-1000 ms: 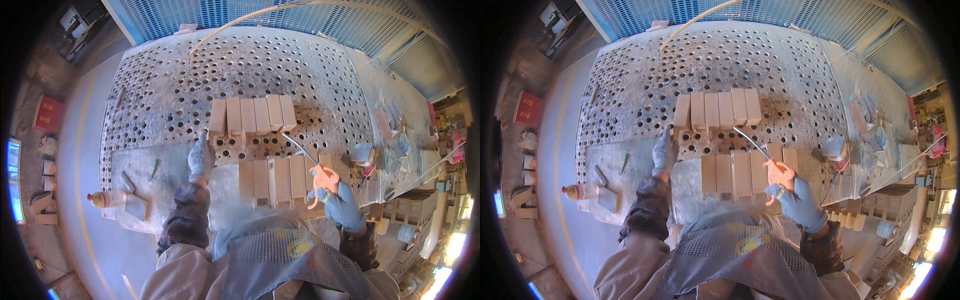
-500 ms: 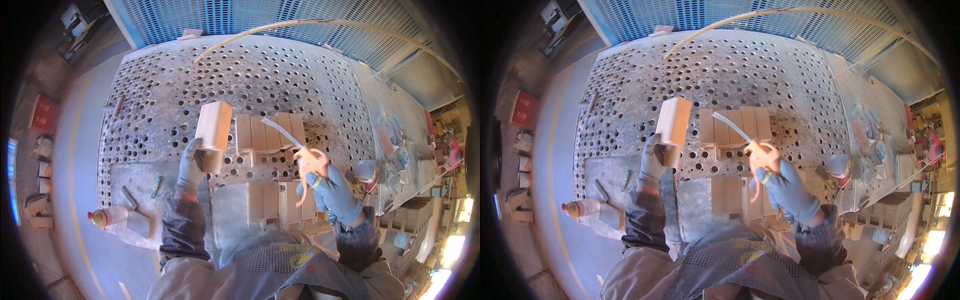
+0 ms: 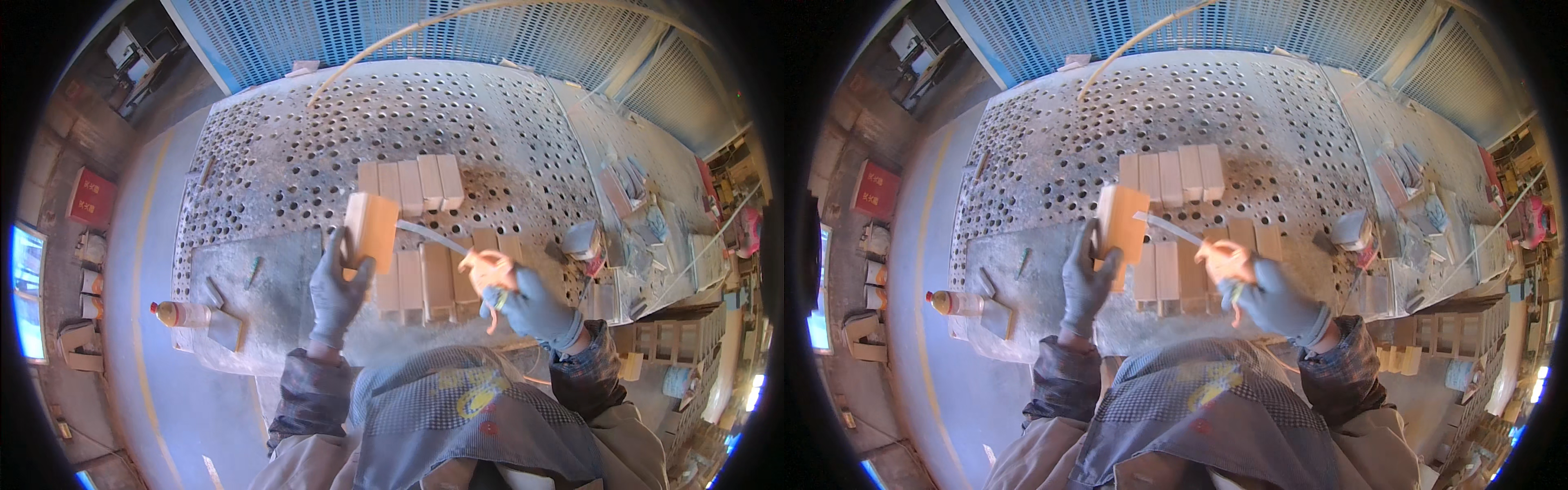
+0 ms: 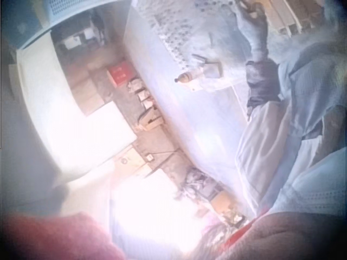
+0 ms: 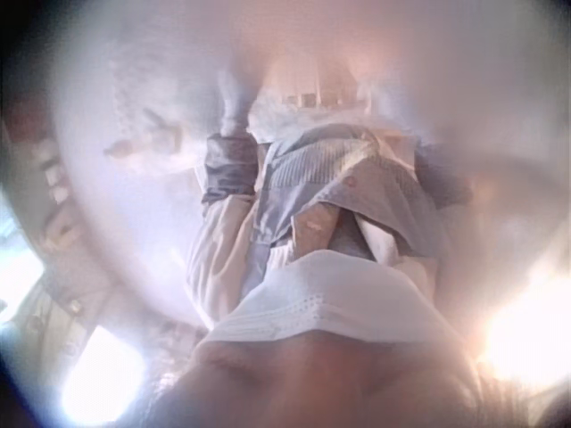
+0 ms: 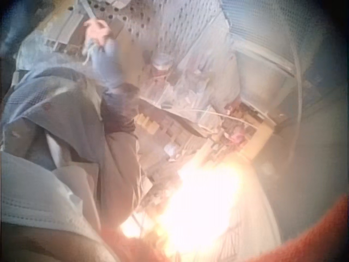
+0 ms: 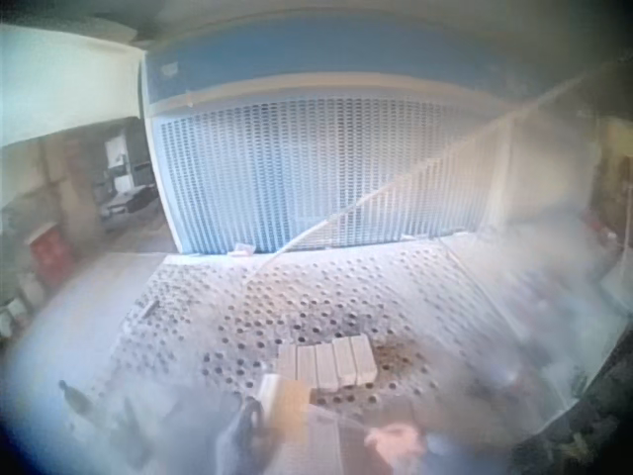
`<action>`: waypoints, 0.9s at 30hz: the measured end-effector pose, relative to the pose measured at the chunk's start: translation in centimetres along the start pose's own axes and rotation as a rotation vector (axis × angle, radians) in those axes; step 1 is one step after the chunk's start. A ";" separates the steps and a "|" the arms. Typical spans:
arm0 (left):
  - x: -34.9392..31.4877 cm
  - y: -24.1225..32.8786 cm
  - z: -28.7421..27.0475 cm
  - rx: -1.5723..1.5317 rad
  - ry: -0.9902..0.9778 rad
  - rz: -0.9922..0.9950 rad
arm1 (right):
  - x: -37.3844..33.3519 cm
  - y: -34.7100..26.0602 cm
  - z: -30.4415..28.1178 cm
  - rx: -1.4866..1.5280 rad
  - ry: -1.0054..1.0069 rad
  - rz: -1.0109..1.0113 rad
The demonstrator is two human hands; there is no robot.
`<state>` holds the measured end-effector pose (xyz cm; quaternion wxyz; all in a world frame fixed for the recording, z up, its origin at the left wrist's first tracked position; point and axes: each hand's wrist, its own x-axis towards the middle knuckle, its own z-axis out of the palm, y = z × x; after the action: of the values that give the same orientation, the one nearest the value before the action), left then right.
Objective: The person assembles small wooden blocks into a larger structure using a handheld tool to apply adhesive. They repeatedly pick up blocks, align them, and place them into a cardboard box.
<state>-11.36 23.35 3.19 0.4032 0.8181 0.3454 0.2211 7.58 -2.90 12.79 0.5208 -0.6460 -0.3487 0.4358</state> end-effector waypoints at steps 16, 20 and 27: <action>9.6 -5.6 6.9 0.352 -0.068 0.028 | -4.1 1.8 -2.0 0.157 0.314 0.198; 15.2 -9.1 7.3 0.277 -0.176 -0.059 | -0.3 1.0 -1.1 0.102 0.296 0.125; 16.4 -10.6 6.8 0.641 0.131 0.285 | 15.4 -1.5 2.8 -0.883 0.017 0.101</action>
<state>-0.25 36.68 -7.97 0.0683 0.9271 0.3047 0.2074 10.77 12.41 10.91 0.1757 -0.8264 -0.4650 0.2645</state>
